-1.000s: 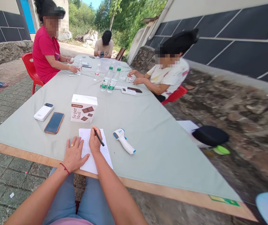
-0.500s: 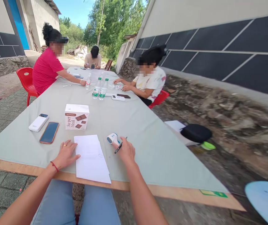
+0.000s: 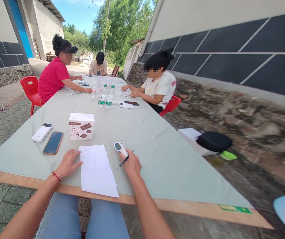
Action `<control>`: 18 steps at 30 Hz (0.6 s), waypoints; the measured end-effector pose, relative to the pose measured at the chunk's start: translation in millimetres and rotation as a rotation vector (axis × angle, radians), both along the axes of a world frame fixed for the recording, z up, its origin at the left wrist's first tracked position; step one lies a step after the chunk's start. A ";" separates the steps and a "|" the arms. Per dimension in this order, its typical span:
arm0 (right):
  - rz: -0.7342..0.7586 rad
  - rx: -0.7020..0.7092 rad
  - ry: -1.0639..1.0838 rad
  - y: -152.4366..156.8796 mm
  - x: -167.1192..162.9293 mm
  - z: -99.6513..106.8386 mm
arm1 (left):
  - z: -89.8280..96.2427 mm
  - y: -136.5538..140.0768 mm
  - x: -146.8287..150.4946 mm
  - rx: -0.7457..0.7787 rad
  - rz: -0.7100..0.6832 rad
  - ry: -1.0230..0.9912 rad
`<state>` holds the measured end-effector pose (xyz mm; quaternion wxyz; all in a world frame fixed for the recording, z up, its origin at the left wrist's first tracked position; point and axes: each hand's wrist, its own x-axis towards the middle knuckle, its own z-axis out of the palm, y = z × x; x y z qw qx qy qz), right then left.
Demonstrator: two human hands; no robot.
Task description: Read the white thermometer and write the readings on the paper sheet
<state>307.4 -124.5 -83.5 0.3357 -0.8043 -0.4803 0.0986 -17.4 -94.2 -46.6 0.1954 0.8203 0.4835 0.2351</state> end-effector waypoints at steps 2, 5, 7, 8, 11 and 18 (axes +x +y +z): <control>-0.006 0.149 0.138 4.9 -6.3 1.9 | 4.4 8.2 -3.4 -0.011 0.042 -0.090; 0.017 0.390 0.315 12.6 -23.4 10.2 | 12.8 18.7 -2.1 -0.037 0.143 -0.226; 0.076 0.425 0.375 15.0 -37.7 16.1 | 15.8 22.0 2.4 -0.059 0.178 -0.285; 0.125 0.392 0.366 14.7 -45.1 18.1 | 15.8 22.3 5.3 -0.067 0.180 -0.301; 0.305 0.193 0.206 8.5 -65.2 19.4 | 10.2 18.1 13.9 -0.069 0.163 -0.316; 0.302 -0.098 -0.257 -0.2 -58.0 17.2 | -5.1 7.7 16.7 0.035 0.062 -0.192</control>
